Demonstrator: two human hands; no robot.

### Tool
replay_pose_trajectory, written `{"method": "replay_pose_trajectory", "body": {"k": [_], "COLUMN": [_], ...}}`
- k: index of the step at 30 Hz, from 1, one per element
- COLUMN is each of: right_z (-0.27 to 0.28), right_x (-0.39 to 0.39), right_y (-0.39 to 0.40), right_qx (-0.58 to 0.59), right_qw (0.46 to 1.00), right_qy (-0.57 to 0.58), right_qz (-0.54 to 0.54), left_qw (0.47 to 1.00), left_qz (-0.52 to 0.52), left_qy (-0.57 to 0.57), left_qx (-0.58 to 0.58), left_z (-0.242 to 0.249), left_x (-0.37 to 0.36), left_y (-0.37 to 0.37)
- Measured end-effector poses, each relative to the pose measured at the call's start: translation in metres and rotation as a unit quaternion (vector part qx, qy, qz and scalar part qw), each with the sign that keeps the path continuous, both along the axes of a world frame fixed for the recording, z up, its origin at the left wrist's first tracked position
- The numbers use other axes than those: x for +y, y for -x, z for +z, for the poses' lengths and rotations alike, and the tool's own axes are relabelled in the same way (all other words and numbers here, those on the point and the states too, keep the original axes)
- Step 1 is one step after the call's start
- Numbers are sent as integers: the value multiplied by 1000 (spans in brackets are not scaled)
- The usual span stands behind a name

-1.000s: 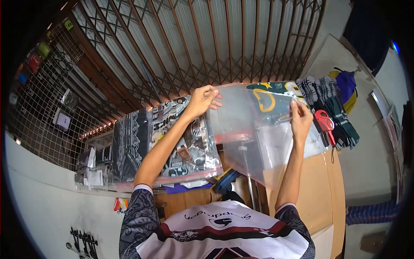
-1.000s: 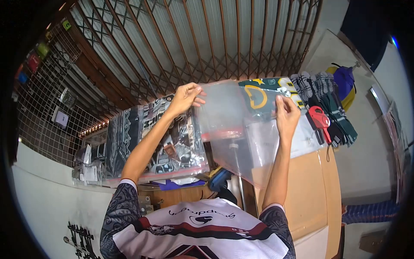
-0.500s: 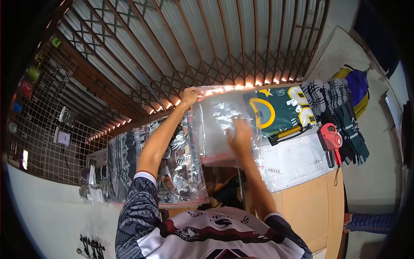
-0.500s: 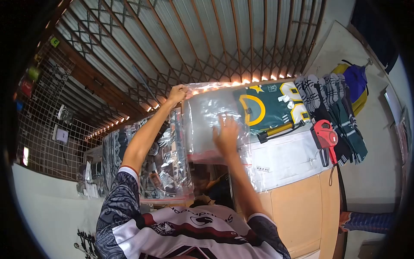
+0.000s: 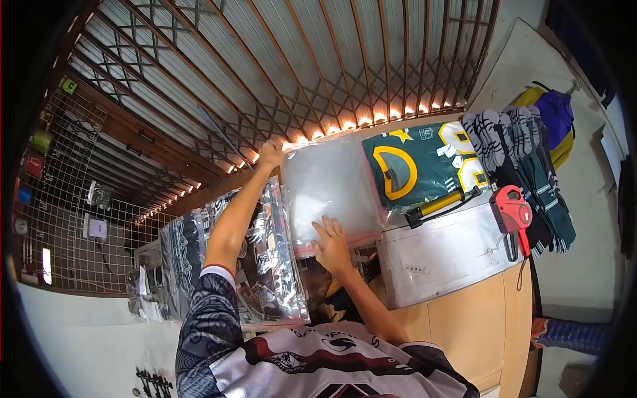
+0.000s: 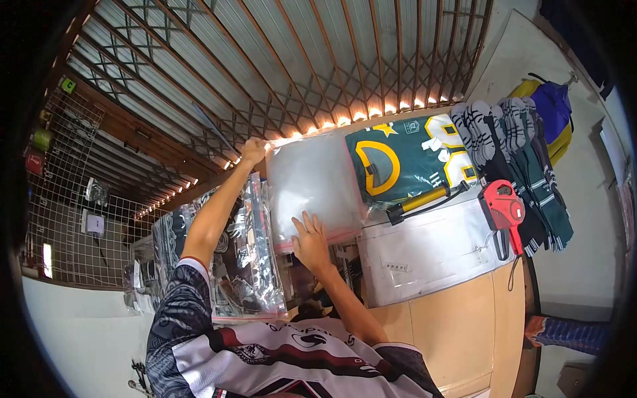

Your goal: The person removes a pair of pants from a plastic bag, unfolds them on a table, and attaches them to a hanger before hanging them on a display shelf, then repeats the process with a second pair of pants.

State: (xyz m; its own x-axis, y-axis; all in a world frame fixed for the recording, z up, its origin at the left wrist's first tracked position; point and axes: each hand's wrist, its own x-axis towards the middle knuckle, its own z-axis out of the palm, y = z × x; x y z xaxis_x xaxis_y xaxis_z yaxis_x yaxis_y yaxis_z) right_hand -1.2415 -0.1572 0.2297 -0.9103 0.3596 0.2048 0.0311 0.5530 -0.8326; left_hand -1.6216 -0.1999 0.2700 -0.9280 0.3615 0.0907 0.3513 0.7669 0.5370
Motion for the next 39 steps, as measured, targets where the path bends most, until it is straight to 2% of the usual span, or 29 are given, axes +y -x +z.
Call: {"method": "replay_pose_trajectory", "body": {"k": [1,4,6,8,9,10,11,14,17,20,21,24,26,27,29,30,33,35,39], "right_z": [9,24,29,33,30,26,21,4,-13,-16,-12,-4,-15,-28,-55,-55,-46,-31,-50], "right_x": [6,18,23,28,29,28,28,26,26,24,22,16,16,20,27,27,21,13,26], "right_y": [-6,-20,-29,-38,-41,-44,-46,-42,-29,-28,-30,-42,-44,-42,-36,-36,-36,-46,-47], "right_qx": [12,54,70,74,62,49,37,42,28,33,30,22,23,19,8,-6,-29,-28,-121], "right_qw": [1000,995,990,985,986,986,985,987,990,992,993,992,988,988,986,986,979,963,966], "right_qy": [-2,15,18,7,-3,-13,-25,-19,71,61,35,-36,-68,-47,-5,-26,-110,-193,-79], "right_qz": [-15,-77,-121,-153,-157,-162,-166,-154,-115,-109,-110,-120,-137,-147,-165,-164,-167,-184,-214], "left_qw": [1000,986,976,938,926,888,855,781,764,747,613,698,648,621,716,732,651,631,634], "left_qz": [-2,-134,-197,-331,-342,-393,-383,-407,-320,-274,-430,-435,-446,-451,-367,-356,-432,-447,-453], "left_qy": [19,1,83,101,136,208,281,435,542,577,657,530,582,607,551,538,597,612,609], "left_qx": [-4,100,33,-19,-83,-115,-209,-186,-142,-184,-90,-209,-206,-205,-219,-218,-181,-166,-149], "left_z": [25,43,71,50,54,49,69,57,31,1,3,15,-15,-35,-65,-62,-52,-46,-46], "left_x": [6,12,15,-2,-8,-18,-14,-25,-22,-18,-12,-14,-15,-17,-32,-32,-21,-18,-20], "left_y": [-24,-63,-125,-177,-217,-242,-272,-321,-339,-337,-335,-327,-318,-316,-320,-320,-315,-313,-312]}}
